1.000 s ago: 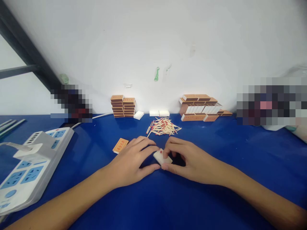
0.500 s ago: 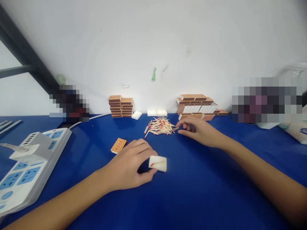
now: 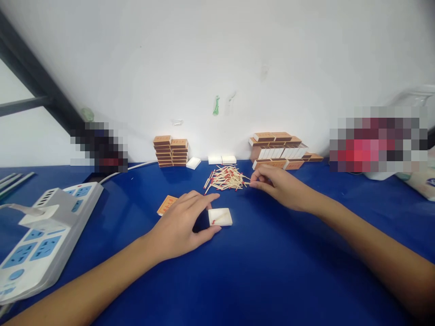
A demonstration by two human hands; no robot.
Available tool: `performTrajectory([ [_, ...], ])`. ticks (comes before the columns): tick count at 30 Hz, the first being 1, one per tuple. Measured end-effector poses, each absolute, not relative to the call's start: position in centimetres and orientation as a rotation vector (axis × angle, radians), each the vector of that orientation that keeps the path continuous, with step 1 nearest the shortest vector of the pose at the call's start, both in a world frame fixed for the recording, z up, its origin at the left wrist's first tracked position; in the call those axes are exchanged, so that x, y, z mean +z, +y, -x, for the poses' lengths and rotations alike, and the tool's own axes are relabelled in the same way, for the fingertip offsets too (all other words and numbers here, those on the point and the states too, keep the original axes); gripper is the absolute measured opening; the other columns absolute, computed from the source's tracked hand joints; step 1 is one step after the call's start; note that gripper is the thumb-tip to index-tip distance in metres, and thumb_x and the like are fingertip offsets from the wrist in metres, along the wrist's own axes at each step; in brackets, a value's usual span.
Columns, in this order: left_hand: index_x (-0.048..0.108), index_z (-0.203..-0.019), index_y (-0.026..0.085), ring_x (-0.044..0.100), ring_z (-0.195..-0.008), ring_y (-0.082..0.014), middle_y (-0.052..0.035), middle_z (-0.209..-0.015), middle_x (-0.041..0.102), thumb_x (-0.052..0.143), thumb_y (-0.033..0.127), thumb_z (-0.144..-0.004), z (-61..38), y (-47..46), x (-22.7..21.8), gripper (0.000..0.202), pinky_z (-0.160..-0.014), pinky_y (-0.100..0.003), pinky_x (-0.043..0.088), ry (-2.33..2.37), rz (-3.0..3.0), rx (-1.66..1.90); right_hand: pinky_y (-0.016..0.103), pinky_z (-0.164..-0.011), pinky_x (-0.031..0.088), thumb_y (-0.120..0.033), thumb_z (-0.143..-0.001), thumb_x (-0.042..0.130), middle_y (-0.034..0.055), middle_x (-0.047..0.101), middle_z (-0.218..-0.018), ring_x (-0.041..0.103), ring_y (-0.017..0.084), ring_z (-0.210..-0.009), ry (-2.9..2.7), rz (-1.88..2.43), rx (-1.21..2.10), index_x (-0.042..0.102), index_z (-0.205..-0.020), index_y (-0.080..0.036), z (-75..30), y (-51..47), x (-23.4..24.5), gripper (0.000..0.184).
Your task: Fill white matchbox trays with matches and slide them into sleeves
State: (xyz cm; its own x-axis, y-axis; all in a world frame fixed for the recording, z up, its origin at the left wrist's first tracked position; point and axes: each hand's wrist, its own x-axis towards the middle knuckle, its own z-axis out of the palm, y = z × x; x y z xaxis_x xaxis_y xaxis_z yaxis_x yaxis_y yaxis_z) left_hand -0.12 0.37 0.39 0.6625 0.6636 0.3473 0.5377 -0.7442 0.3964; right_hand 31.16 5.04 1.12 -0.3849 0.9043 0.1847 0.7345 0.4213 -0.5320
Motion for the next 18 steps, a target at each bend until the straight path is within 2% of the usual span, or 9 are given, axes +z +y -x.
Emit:
performTrajectory([
  [4,0.046,-0.151,0.025,0.066,-0.107,-0.0265,-0.0058,-0.114,0.073,0.074,0.04,-0.093,-0.1,0.4,0.1,0.066,-0.096,-0.045,0.054,1.008,-2.561,0.693,0.03,-0.069,0.041,-0.039,-0.104,0.057,0.0022,0.06,-0.088,0.053,0.017,-0.076,-2.246,1.294,0.599,0.063,-0.092,-0.021,-27.2,1.1,1.7,0.022],
  [8,0.045,-0.151,0.024,0.065,-0.107,-0.0256,-0.0061,-0.115,0.072,0.076,0.037,-0.092,-0.1,0.4,0.1,0.068,-0.095,-0.043,0.053,0.969,-2.571,0.709,0.03,-0.071,0.043,-0.025,-0.104,0.056,0.0044,0.063,-0.099,0.057,0.016,-0.081,-2.375,1.214,0.614,0.063,-0.097,-0.02,-24.4,-1.3,1.2,0.011],
  [13,0.047,-0.149,0.025,0.067,-0.104,-0.0243,-0.0054,-0.114,0.073,0.075,0.038,-0.094,0.1,0.2,0.4,0.062,-0.093,-0.041,0.053,0.958,-2.642,0.789,0.029,-0.068,0.044,-0.03,-0.103,0.061,0.0013,0.061,-0.088,0.057,0.016,-0.077,-2.296,1.224,0.696,0.068,-0.101,-0.023,-25.0,-1.0,1.3,0.011],
  [18,0.052,-0.146,0.025,0.068,-0.103,-0.0242,-0.006,-0.114,0.075,0.074,0.039,-0.095,0.1,0.2,0.4,0.057,-0.092,-0.041,0.054,0.967,-2.65,0.819,0.029,-0.066,0.045,-0.035,-0.103,0.06,0.0029,0.063,-0.086,0.058,0.016,-0.075,-2.306,1.174,0.765,0.072,-0.093,-0.022,-25.1,-0.8,1.4,0.02],
])
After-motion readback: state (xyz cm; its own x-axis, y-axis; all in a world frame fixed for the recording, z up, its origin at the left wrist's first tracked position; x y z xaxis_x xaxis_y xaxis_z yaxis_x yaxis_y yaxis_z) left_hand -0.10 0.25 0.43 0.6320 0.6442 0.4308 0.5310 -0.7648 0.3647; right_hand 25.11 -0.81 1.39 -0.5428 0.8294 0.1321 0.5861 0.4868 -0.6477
